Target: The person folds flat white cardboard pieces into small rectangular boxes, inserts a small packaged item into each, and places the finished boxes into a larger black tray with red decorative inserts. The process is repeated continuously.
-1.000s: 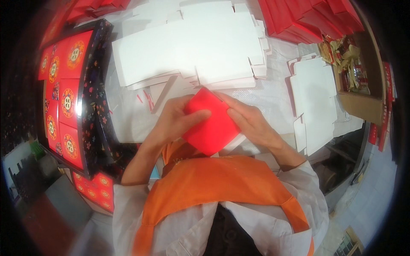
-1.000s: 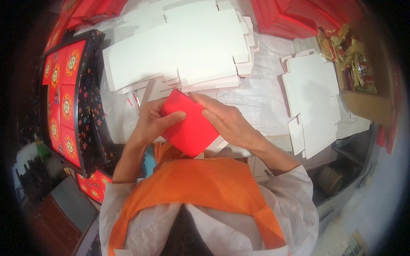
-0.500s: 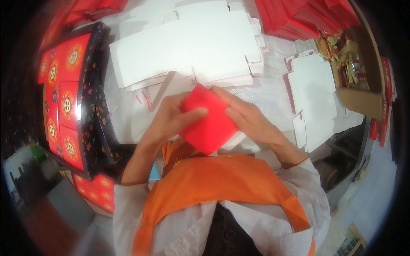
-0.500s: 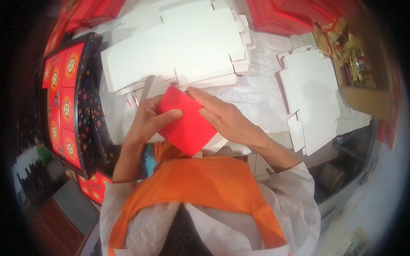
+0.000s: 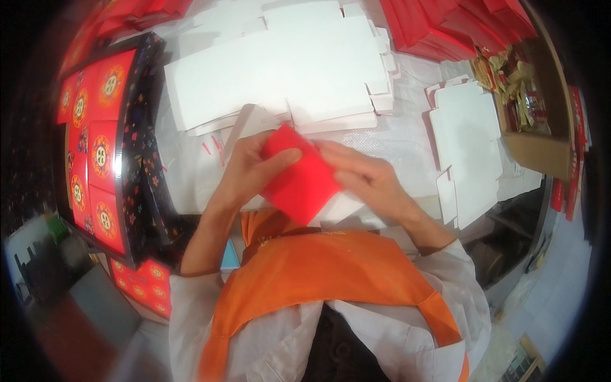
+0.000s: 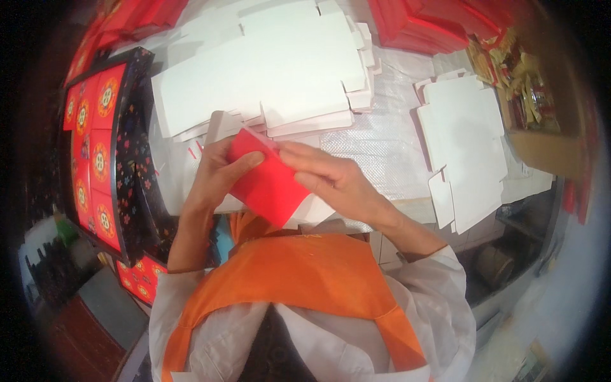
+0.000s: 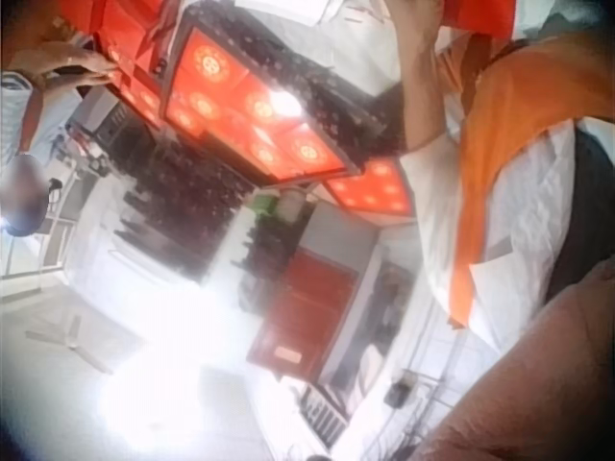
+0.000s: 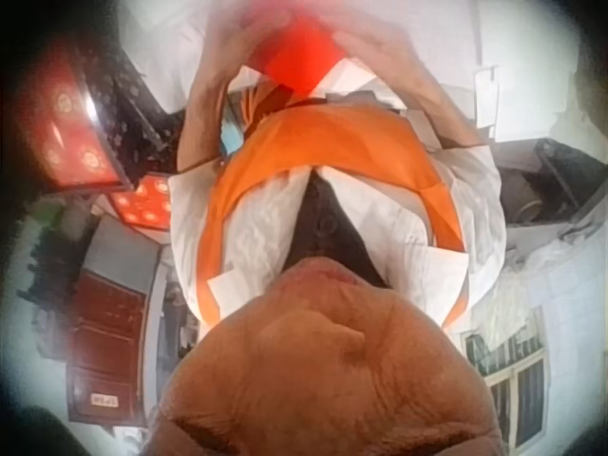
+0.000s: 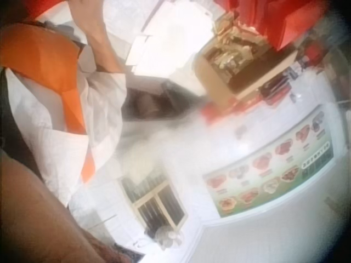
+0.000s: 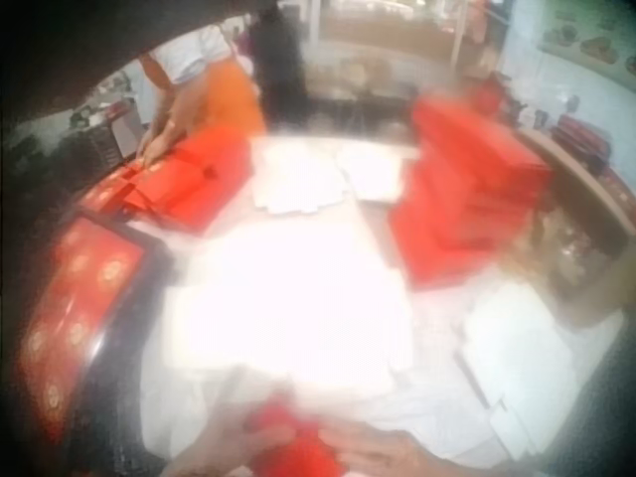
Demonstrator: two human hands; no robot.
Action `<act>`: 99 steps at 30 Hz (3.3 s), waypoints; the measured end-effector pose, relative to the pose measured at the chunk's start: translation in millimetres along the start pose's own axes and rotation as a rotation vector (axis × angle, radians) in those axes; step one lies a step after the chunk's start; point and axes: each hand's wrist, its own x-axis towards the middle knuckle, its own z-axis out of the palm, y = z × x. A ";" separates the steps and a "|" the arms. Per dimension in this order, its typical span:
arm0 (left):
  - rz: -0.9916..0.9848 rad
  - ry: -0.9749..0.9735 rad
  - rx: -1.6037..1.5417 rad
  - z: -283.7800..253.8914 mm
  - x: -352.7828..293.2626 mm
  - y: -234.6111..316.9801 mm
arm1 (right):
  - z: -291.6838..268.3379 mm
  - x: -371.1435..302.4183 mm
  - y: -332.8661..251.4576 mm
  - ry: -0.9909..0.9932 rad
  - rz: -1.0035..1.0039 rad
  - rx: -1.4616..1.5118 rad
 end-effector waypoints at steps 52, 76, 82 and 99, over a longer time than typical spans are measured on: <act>0.359 0.415 0.046 27.7 -26.5 -61.5 | 41.5 2.4 27.4 0.507 0.107 0.433; 0.248 -0.167 0.518 -4.7 5.3 41.3 | -29.4 23.3 -16.6 0.313 -0.164 0.362; 0.241 0.394 -0.048 -36.3 8.0 2.2 | -263.9 2.1 58.8 1.048 -0.120 -0.915; 0.161 0.425 -0.304 -30.6 0.1 -15.5 | -379.5 -47.5 39.5 0.773 0.367 -1.178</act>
